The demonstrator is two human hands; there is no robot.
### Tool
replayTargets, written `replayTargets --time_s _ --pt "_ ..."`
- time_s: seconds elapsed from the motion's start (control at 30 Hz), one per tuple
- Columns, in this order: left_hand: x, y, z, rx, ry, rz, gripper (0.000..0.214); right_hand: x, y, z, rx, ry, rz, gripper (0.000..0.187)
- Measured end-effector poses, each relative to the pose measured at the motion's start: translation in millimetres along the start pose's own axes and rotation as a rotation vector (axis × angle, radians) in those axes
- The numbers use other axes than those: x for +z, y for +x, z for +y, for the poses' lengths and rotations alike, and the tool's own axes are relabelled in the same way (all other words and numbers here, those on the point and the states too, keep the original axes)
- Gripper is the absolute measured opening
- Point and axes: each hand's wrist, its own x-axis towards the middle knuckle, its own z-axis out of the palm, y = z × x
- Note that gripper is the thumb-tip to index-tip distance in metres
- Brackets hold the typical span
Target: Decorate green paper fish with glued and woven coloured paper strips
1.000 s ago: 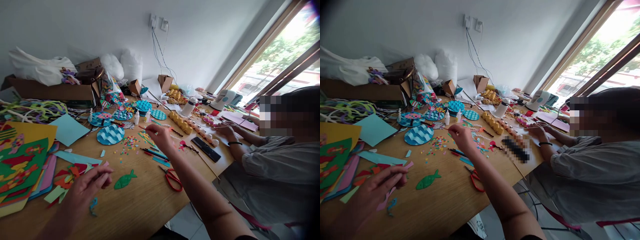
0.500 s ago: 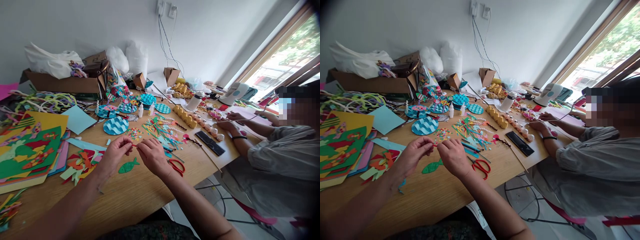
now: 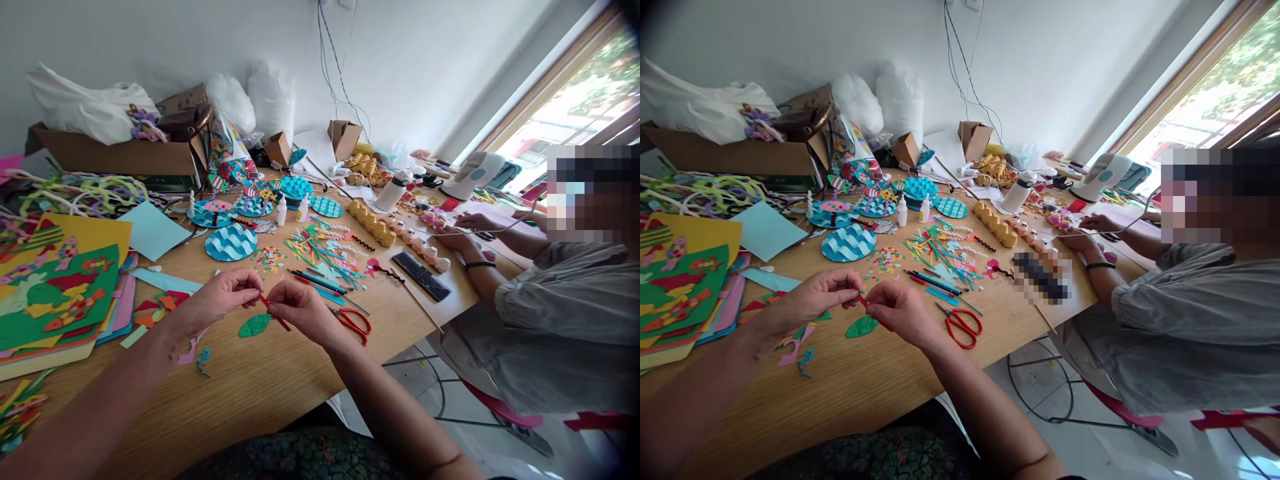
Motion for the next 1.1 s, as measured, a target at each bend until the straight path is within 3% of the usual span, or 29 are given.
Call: replayTargets --time_s 0.23,0.47,0.57,0.67,0.77,0.83,1.1 --pt "-4.6 -2 -6 -0.053 -0.03 0.097 0.03 9 2 11 0.031 0.006 0.154 0.011" --pt "1.6 1 -13 0.005 0.098 0.089 0.023 14 -1 13 0.046 0.015 0.125 0.012" --pt "-0.2 0 -13 -0.051 0.07 0.092 0.025 11 -6 18 -0.04 0.008 0.124 0.008" --pt "-2.4 -2 -13 -0.127 0.026 0.074 0.027 5 -12 29 -0.245 -0.317 0.208 0.007" --pt "-2.1 -1 -16 -0.155 0.027 0.047 0.028 3 -18 41 -0.489 -0.731 0.204 0.017" --pt "-0.6 0 -20 -0.156 0.051 0.029 0.028 4 -20 45 -0.596 -0.892 0.197 0.019" --pt "3.3 1 -29 -0.16 0.063 -0.011 0.027 4 -22 51 -0.714 -1.145 0.182 0.021"
